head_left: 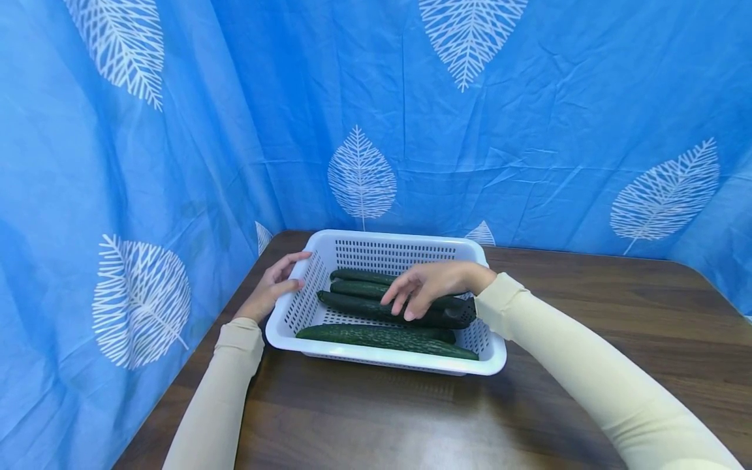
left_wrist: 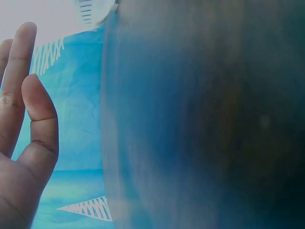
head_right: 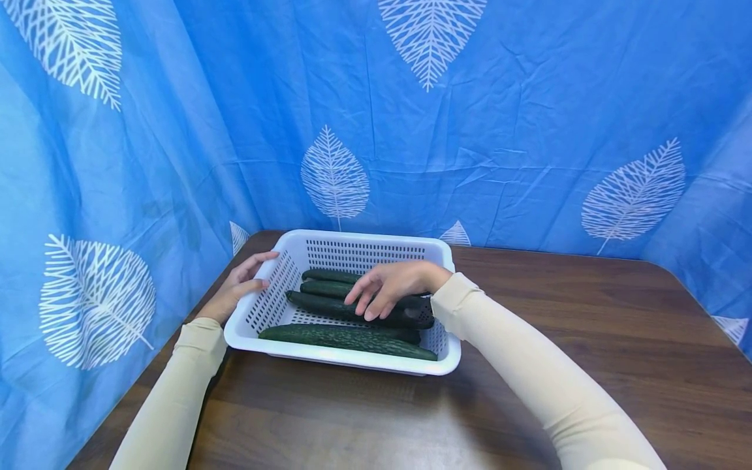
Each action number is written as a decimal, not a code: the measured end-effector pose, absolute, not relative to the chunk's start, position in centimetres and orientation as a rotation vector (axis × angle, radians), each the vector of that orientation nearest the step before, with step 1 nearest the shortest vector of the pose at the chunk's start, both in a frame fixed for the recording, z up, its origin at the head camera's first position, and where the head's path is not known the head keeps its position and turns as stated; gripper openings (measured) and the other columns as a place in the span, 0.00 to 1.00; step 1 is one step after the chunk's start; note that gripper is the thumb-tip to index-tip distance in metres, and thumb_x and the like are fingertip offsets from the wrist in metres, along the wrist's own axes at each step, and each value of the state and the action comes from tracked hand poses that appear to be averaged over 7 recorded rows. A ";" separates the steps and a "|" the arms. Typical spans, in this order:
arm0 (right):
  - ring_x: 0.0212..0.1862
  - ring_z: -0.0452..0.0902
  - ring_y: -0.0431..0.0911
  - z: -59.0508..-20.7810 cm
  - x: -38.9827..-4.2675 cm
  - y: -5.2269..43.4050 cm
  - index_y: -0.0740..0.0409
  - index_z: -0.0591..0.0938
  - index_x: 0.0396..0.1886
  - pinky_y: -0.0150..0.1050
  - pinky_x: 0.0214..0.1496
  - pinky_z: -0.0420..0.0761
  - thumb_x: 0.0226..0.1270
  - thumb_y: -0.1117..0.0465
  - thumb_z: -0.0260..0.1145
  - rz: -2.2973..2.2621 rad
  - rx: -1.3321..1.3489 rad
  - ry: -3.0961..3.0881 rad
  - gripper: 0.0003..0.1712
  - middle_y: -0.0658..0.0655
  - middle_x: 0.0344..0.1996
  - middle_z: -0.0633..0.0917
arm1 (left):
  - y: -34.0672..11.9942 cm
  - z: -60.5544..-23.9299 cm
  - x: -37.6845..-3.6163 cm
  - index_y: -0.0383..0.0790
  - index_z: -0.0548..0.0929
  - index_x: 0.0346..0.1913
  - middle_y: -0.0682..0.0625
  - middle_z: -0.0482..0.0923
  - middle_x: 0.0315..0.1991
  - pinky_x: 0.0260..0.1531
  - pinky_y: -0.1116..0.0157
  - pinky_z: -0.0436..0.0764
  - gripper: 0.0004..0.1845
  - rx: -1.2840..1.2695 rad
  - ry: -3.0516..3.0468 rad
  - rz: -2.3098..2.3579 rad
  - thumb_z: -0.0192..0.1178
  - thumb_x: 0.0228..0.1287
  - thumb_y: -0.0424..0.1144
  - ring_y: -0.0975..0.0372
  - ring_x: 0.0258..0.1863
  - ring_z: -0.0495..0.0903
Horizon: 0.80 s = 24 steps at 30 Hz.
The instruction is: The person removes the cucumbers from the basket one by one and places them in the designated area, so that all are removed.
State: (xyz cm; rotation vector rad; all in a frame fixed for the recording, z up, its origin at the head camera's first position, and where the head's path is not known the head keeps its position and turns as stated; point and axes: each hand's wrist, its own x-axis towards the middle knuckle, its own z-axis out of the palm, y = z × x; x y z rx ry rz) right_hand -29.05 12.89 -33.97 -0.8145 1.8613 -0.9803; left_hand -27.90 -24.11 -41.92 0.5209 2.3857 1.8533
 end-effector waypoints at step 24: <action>0.49 0.78 0.41 -35.1 -28.3 9.7 0.66 0.74 0.77 0.41 0.52 0.85 0.71 0.66 0.70 -0.738 -0.793 1.832 0.35 0.53 0.48 0.83 | -24.1 -41.9 -28.1 0.38 0.62 0.81 0.29 0.63 0.80 0.61 0.29 0.75 0.36 0.562 2.360 1.868 0.56 0.72 0.38 0.30 0.72 0.70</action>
